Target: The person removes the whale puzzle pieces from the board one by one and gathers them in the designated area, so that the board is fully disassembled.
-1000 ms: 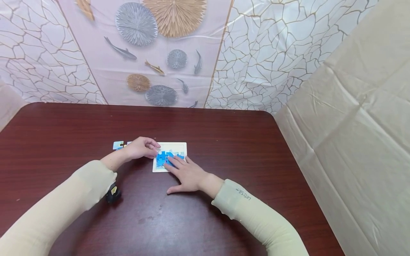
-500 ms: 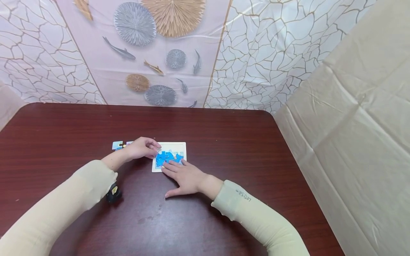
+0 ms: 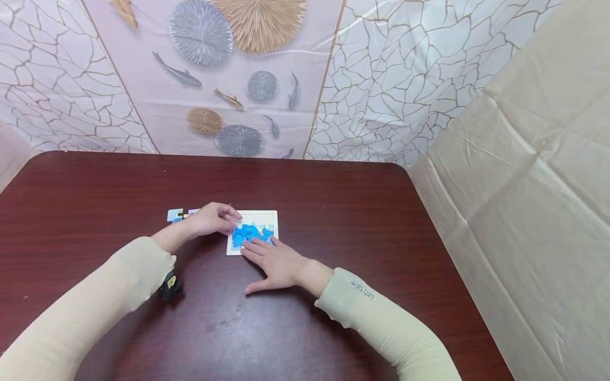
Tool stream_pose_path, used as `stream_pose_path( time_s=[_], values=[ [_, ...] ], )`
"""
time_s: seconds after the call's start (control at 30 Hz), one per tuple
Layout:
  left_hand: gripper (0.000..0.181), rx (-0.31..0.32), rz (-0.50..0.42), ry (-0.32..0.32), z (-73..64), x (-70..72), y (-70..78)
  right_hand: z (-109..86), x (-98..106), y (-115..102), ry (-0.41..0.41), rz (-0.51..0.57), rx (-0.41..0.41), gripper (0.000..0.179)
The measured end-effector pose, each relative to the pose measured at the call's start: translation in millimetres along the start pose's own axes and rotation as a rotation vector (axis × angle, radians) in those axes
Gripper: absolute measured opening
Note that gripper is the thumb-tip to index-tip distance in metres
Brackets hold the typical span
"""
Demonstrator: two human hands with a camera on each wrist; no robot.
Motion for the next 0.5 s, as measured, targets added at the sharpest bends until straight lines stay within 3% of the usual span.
stream_pose_path(
  time_s=[0.23, 0.5],
  values=[
    [0.022, -0.003, 0.060, -0.026, -1.1, -1.7, 0.8, -0.6, 0, 0, 0.001, 0.000, 0.008, 0.086],
    [0.029, 0.089, -0.100, 0.042, 0.5, 11.3, -11.8, -0.1, 0, 0, -0.001, -0.005, 0.008, 0.086]
  ],
)
Point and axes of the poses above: each hand's wrist, its own z-axis towards the middle knuckle, its own x-axis out of the back of the hand, y = z × x, the point moved 9 cm from there along z, towards the middle knuckle, and after that the axes turned 8 degrees about z, right-handed, at the moved point
